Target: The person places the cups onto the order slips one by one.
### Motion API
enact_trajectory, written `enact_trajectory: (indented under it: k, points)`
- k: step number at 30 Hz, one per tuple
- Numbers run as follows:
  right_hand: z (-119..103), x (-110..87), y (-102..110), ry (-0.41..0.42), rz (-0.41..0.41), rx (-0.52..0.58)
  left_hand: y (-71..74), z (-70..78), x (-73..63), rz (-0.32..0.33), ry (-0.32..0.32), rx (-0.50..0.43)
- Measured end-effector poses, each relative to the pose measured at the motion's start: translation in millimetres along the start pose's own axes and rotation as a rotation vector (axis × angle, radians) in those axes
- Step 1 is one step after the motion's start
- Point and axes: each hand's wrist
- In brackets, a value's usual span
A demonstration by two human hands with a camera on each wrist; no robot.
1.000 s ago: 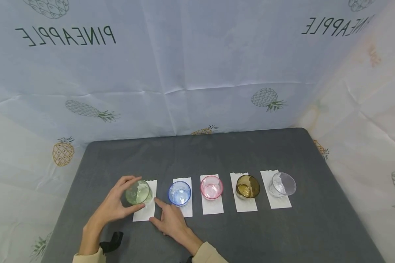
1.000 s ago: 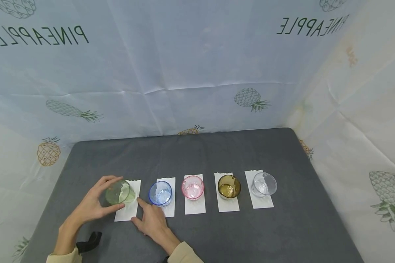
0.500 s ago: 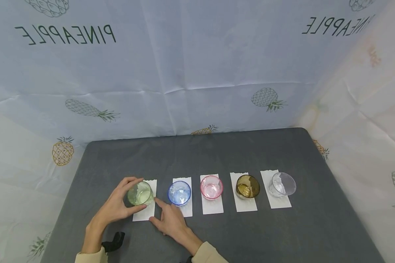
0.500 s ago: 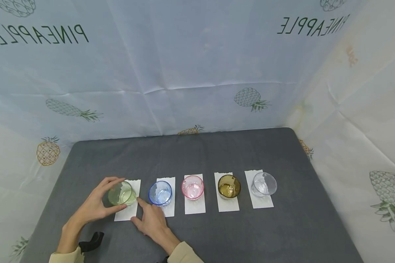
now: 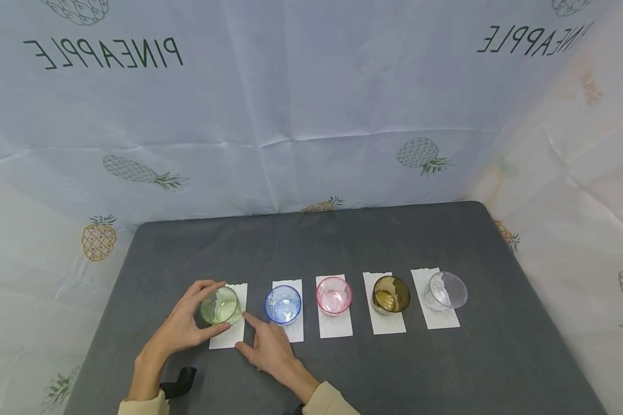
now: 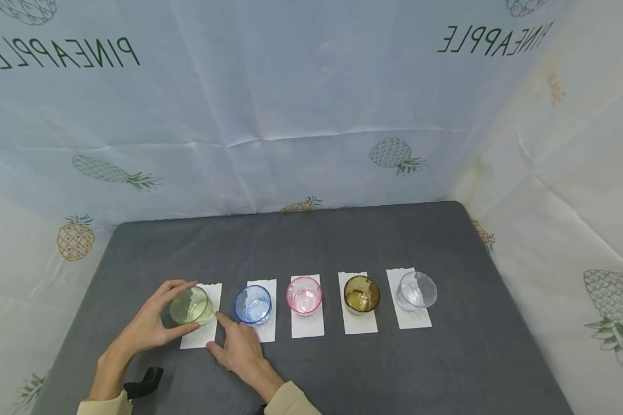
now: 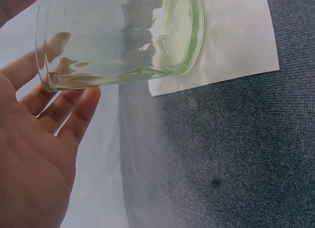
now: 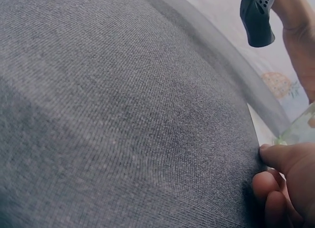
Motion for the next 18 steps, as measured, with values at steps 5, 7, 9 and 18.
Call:
enact_trajectory:
  k: [5,7,9,18]
  points:
    - [-2,-3.4,3,0.033,0.026,-0.041,-0.2,2.3,-1.0,-0.004,0.006,-0.003]
    - [-3,-5.9,6,0.057,0.031,-0.059,-0.3,3.2,-1.7,-0.010,0.014,-0.008]
    - [-4,-9.3,9,0.087,0.032,-0.077,-0.3,4.6,-2.4,-0.015,0.023,-0.012]
    - [-2,-43.6,47,0.255,0.084,-0.106,2.1,14.6,-2.6,0.051,0.013,0.045]
Point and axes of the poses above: each hand's wrist, its own x-axis towards the middle knuckle, its own y-axis out of the back of the hand, z = x × y, and after that the axes turned 7 degrees about -y, right-handed
